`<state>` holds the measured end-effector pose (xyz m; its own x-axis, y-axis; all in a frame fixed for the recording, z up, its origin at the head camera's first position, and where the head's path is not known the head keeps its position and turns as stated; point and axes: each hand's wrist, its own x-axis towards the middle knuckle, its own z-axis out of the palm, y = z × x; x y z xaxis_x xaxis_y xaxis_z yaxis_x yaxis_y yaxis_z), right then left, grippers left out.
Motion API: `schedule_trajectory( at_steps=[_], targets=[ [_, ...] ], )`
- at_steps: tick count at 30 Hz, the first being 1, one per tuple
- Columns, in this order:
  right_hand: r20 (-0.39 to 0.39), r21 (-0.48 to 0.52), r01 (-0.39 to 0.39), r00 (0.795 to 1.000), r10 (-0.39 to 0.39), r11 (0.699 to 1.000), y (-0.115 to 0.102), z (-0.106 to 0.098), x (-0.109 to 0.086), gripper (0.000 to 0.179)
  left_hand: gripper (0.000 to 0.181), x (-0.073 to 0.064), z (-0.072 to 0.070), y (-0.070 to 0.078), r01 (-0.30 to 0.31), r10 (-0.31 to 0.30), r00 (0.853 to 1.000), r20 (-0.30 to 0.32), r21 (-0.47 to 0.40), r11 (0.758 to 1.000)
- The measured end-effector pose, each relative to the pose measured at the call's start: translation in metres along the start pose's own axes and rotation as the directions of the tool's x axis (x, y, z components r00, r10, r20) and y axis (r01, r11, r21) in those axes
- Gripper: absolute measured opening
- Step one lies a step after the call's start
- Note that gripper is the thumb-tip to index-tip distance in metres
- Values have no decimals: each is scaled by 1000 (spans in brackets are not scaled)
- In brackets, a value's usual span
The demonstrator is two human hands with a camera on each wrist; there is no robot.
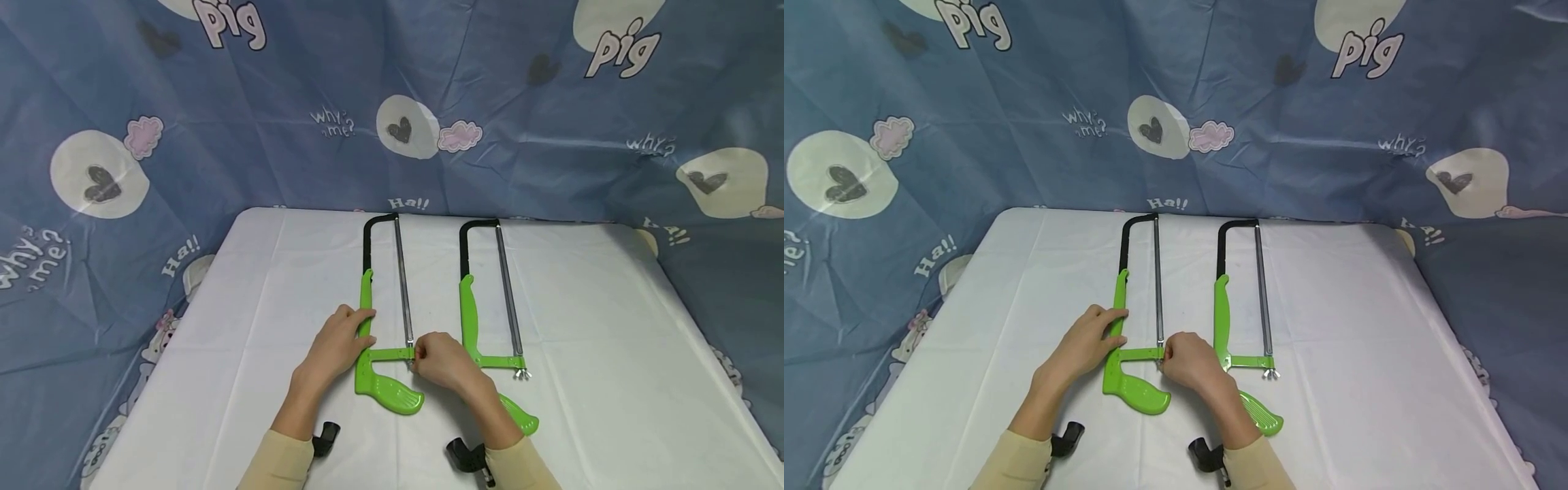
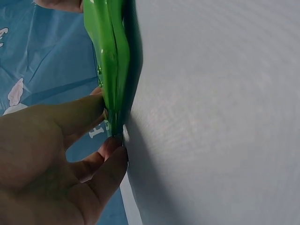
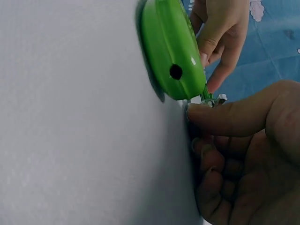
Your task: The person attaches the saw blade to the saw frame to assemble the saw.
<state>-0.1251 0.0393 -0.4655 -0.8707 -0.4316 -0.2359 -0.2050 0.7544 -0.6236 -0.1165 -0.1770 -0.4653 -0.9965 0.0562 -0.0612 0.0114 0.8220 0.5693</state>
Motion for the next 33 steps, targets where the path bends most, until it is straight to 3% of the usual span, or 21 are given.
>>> schedule_trajectory(
  at_steps=[6,16,27,33],
  targets=[
    [31,32,-2,1000,1,999,2,-1,-2,22,49,0,0,0,-3,3,1000,0,5,1000],
    [113,174,-29,994,9,984,6,-5,-1,44,48,0,-1,1,7,-7,1000,6,9,1000],
    [148,219,-20,989,-13,976,9,-8,-1,41,48,1,0,2,-1,1,1000,7,22,1000],
    [152,230,-11,988,-24,973,11,-10,1,30,49,1,1,1,-1,1,1000,1,26,1000]
  ],
)
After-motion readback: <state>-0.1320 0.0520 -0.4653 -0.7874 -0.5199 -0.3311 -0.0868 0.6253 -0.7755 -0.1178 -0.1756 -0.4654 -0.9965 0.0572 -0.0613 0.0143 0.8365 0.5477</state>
